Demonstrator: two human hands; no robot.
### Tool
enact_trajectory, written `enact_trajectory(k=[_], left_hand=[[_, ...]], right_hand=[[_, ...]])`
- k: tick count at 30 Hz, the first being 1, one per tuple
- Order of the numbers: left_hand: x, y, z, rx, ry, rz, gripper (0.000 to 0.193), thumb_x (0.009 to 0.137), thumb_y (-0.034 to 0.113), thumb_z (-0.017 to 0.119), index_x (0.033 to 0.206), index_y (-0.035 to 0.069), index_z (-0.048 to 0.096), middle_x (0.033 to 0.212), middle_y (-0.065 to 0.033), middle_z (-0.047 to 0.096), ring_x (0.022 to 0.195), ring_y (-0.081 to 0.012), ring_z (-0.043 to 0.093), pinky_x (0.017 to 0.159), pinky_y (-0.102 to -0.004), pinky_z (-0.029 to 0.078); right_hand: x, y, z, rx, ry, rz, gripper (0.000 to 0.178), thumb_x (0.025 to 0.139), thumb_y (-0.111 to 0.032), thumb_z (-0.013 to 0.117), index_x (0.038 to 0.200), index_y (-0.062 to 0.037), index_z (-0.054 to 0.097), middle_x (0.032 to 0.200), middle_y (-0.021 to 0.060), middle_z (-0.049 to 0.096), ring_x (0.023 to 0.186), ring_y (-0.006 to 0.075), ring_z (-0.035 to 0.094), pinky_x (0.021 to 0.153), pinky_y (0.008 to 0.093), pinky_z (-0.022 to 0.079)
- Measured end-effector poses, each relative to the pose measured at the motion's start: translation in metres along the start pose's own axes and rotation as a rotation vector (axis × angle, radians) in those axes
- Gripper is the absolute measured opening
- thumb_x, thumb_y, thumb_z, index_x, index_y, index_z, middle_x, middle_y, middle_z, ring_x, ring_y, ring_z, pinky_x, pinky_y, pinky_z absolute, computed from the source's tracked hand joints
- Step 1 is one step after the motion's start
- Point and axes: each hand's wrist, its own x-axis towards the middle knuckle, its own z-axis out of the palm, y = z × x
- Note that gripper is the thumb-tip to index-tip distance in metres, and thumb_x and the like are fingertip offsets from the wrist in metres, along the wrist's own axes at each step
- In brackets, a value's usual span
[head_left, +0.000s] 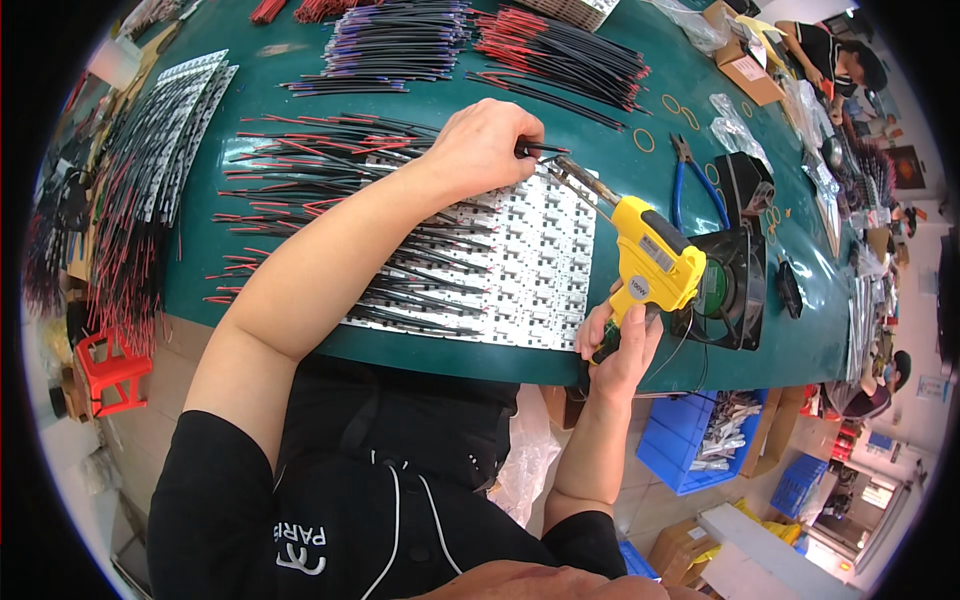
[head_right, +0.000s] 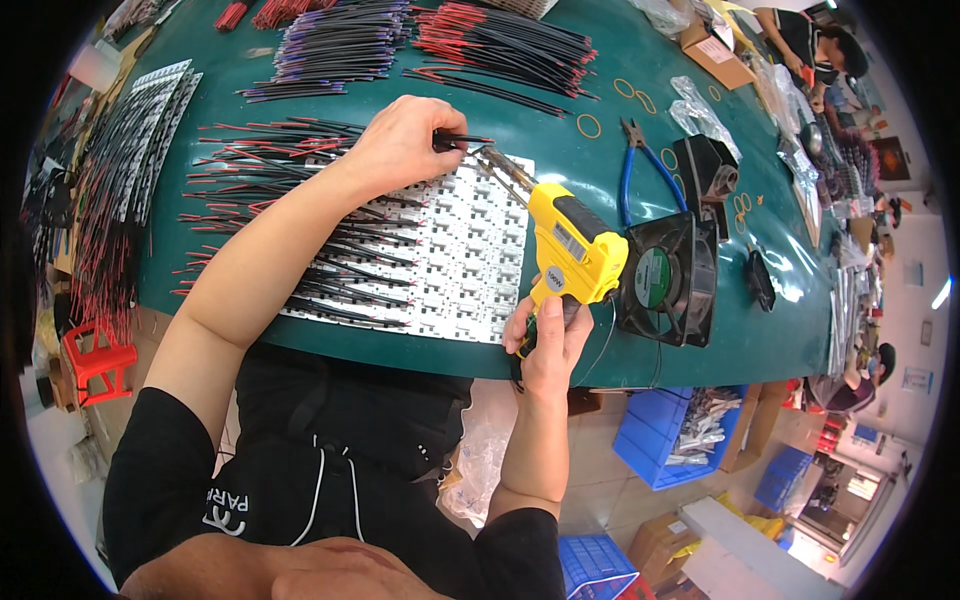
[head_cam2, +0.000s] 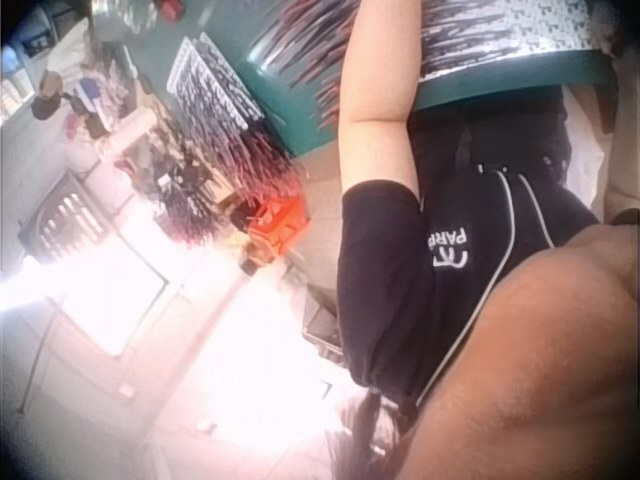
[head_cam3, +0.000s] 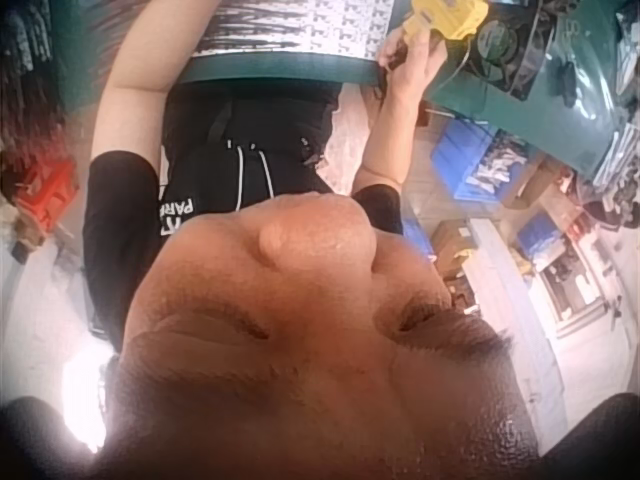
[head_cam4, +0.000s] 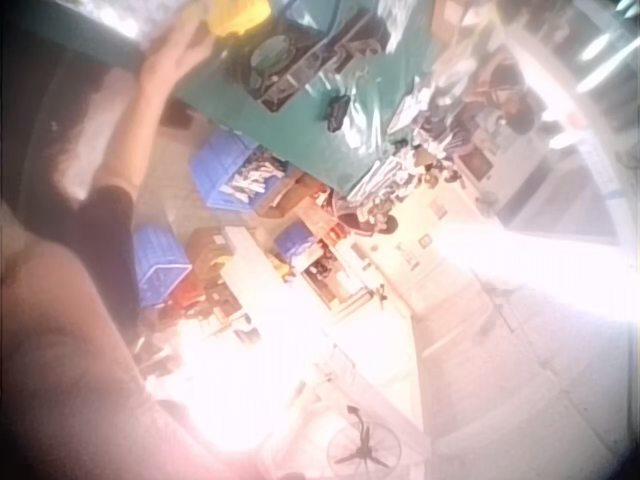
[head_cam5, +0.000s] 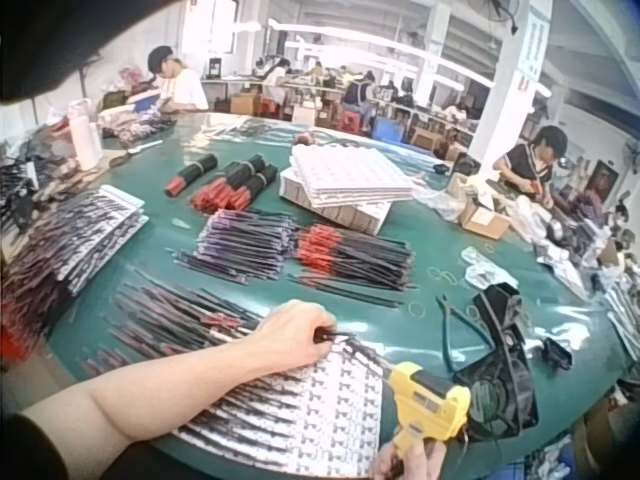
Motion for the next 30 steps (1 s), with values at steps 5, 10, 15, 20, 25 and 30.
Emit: enact_trajectory(k=[5,10,15,20,25,30], left_hand=[[0.0,0.002,0.0,0.007,0.005,0.005,0.016,0.066,0.012,0.065,0.079,0.002,0.065,0.079,-0.0132,0.064,0.075,-0.0295,0.061,0.068,-0.0364,0.047],[0.0,0.0,0.001,0.004,0.024,0.03,0.016,0.066,0.011,0.065,0.078,0.002,0.065,0.078,-0.0133,0.063,0.075,-0.03,0.061,0.068,-0.0369,0.047],[0.001,-0.002,0.001,-0.004,0.013,0.04,0.015,0.066,0.012,0.066,0.078,0.002,0.065,0.078,-0.0127,0.063,0.074,-0.0305,0.06,0.068,-0.0369,0.047],[0.004,-0.01,0.001,-0.056,-0.007,0.048,0.015,0.067,0.012,0.066,0.078,0.002,0.065,0.077,-0.0123,0.062,0.073,-0.0299,0.059,0.067,-0.0362,0.047],[0.005,-0.007,-0.002,-0.064,-0.031,0.031,0.015,0.067,0.012,0.066,0.078,0.002,0.065,0.077,-0.012,0.062,0.073,-0.0294,0.059,0.067,-0.0356,0.047],[0.004,-0.009,-0.001,-0.055,-0.016,0.057,0.015,0.068,0.012,0.066,0.08,0.002,0.065,0.078,-0.011,0.063,0.075,-0.0293,0.06,0.068,-0.0356,0.047]], right_hand=[[-0.001,0.003,-0.002,0.014,0.0,-0.007,0.038,0.092,-0.029,0.049,0.106,0.0062,0.045,0.059,0.0083,0.048,0.042,0.0122,0.043,0.038,0.024,0.035],[-0.001,0.004,0.001,-0.02,0.046,-0.125,0.062,0.092,-0.039,0.047,0.123,0.0134,0.036,0.052,0.0043,0.04,0.036,0.0112,0.037,0.036,0.0238,0.033],[-0.002,0.004,-0.003,0.101,0.024,-0.099,0.053,0.092,-0.03,0.05,0.122,0.0119,0.038,0.053,0.0075,0.045,0.037,0.0123,0.039,0.035,0.0243,0.034],[-0.002,0.004,-0.004,0.079,0.004,-0.052,0.038,0.092,-0.029,0.049,0.105,0.0057,0.042,0.055,0.0083,0.045,0.038,0.0135,0.041,0.037,0.0248,0.035],[-0.002,0.003,-0.004,0.057,0.003,-0.034,0.035,0.092,-0.028,0.049,0.103,0.0045,0.042,0.055,0.0088,0.045,0.039,0.0139,0.041,0.038,0.0255,0.035],[-0.002,0.002,-0.004,0.04,0.006,-0.005,0.034,0.092,-0.027,0.048,0.103,0.0047,0.043,0.055,0.0092,0.045,0.039,0.0144,0.041,0.038,0.026,0.035]])
